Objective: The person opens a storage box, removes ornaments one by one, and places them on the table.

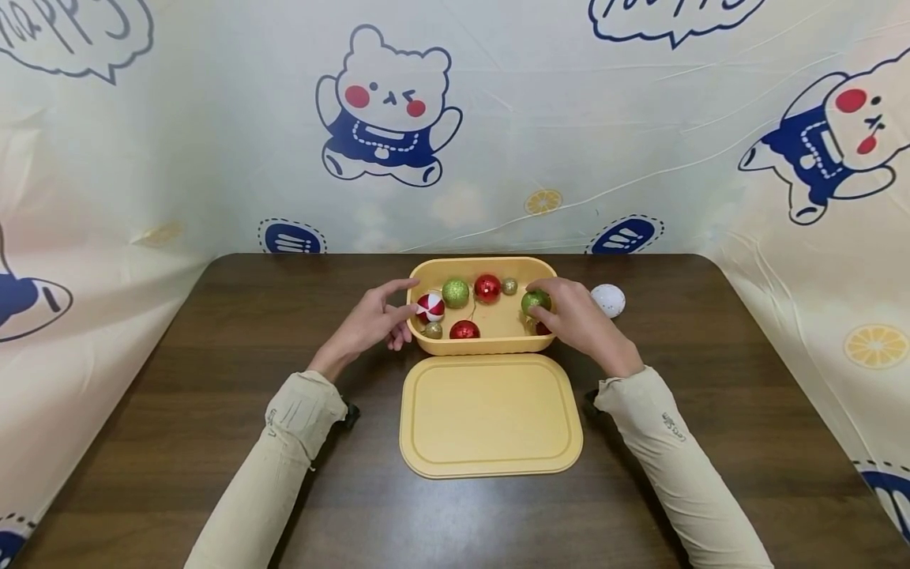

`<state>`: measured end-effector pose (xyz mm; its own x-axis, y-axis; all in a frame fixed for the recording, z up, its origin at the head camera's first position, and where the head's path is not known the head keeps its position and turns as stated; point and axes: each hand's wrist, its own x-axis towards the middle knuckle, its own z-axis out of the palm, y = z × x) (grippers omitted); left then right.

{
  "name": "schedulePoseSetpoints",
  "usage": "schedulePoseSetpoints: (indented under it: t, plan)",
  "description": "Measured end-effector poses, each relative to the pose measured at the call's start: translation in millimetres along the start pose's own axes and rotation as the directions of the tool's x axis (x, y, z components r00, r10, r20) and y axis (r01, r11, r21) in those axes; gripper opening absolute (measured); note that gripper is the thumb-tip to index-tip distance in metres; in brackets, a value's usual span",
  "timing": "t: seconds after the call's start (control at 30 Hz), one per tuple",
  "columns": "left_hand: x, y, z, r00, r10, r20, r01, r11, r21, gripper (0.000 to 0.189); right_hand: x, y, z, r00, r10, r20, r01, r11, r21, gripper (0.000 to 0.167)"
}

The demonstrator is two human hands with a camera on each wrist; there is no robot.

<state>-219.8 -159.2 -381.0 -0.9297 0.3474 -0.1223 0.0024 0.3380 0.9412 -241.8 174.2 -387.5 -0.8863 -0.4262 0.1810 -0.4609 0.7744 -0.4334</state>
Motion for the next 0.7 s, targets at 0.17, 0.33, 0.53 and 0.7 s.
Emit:
schedulePoseSetpoints:
  t: [0.17, 0.33, 0.53, 0.7]
  plan:
    - [-0.7, 0.5, -0.4, 1.0, 0.007, 0.005, -0.007, 1.0, -0.004, 0.054, -3.1, 0.3, -1.8, 1.0, -0.018, -0.015, 0.018, 1.0, 0.013, 0.032]
    - [-0.5, 0.8, -0.4, 1.0, 0.011, 0.005, -0.011, 1.0, -0.009, 0.054, -9.0, 1.4, -5.5, 0.998, -0.041, -0.051, 0.042, 0.999, 0.02, 0.031]
    - [0.0, 0.4, -0.2, 1.0, 0.009, 0.006, -0.009, 1.0, -0.009, 0.054, -18.5, 2.6, -12.2, 0.994, -0.033, -0.102, 0.037, 0.999, 0.029, 0.032]
    - [0.0, 0.7, 0.0, 1.0, 0.009, 0.004, -0.009, 1.0, -0.009, 0.054, -23.8, 2.9, -16.6, 0.982, -0.069, -0.173, 0.075, 0.997, 0.029, 0.032]
